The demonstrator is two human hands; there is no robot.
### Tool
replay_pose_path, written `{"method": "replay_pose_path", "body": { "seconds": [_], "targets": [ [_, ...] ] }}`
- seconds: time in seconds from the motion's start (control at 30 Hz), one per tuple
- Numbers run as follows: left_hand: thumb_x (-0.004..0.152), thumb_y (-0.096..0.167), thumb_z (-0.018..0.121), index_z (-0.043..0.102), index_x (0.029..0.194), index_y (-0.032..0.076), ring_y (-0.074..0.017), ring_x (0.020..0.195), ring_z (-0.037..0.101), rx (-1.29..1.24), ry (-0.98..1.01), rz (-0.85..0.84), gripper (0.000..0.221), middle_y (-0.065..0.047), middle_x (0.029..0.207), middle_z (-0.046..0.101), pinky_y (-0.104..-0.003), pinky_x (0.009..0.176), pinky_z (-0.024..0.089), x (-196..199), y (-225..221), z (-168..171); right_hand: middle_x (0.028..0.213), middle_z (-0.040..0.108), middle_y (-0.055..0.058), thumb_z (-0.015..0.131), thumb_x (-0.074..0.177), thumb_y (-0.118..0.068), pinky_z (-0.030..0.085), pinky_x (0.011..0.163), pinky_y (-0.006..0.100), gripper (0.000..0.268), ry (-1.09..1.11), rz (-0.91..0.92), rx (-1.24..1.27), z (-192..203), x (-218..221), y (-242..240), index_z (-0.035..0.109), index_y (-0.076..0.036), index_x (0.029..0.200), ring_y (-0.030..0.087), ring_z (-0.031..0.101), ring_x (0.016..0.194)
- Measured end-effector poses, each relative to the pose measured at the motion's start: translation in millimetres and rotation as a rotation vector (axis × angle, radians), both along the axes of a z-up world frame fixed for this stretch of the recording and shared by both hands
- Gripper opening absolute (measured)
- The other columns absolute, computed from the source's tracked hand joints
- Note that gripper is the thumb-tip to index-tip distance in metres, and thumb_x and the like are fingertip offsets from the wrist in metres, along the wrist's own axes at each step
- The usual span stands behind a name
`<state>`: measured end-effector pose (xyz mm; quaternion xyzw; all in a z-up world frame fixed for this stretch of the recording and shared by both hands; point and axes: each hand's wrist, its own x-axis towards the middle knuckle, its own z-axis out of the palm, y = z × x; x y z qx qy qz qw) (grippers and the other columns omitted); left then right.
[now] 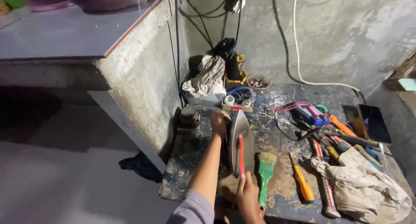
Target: Cleaning the soleplate of an electric iron using a brush and a scraping tool to remove residue
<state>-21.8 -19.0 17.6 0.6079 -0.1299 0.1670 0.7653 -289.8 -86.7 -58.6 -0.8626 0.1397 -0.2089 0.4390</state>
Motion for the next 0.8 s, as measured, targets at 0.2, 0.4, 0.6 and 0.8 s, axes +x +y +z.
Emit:
{"method": "replay_pose_path", "body": {
  "seconds": [0.2, 0.4, 0.6, 0.8],
  "targets": [
    [0.072, 0.029, 0.048, 0.059, 0.049, 0.012, -0.0126, 0.055, 0.056, 0.195, -0.078, 0.108, 0.030, 0.000, 0.052, 0.058, -0.031, 0.052, 0.039, 1, 4, 5, 0.065, 0.057, 0.012, 0.033, 0.108, -0.039, 0.040, 0.063, 0.047, 0.036, 0.136, -0.079, 0.128, 16, 24, -12, 0.048, -0.013, 0.088, 0.038, 0.058, 0.060],
    [0.078, 0.028, 0.046, 0.064, 0.054, 0.009, -0.0177, 0.054, 0.060, 0.228, -0.186, 0.170, 0.036, -0.006, 0.055, 0.064, -0.035, 0.054, 0.044, 13, 11, -17, 0.064, 0.056, 0.019, 0.037, 0.107, -0.031, 0.034, 0.059, 0.052, 0.029, 0.029, -0.025, 0.005, 11, 23, 3, 0.046, -0.012, 0.087, 0.046, 0.053, 0.057],
    [0.085, 0.025, 0.042, 0.064, 0.055, 0.008, -0.0209, 0.057, 0.062, 0.140, -0.200, 0.134, 0.041, -0.008, 0.056, 0.065, -0.038, 0.060, 0.046, 15, 12, -23, 0.066, 0.054, 0.017, 0.035, 0.107, -0.039, 0.039, 0.064, 0.049, 0.033, 0.262, 0.001, 0.191, 37, -17, 31, 0.047, -0.014, 0.089, 0.041, 0.057, 0.062],
    [0.083, 0.024, 0.041, 0.061, 0.052, 0.007, -0.0183, 0.053, 0.054, 0.054, -0.104, 0.046, 0.041, -0.006, 0.053, 0.059, -0.036, 0.054, 0.040, 5, 10, -7, 0.060, 0.049, 0.008, 0.031, 0.109, -0.038, 0.031, 0.055, 0.041, 0.039, 0.202, -0.016, 0.184, 58, 15, -2, 0.044, -0.012, 0.083, 0.025, 0.046, 0.048]
  ]
}}
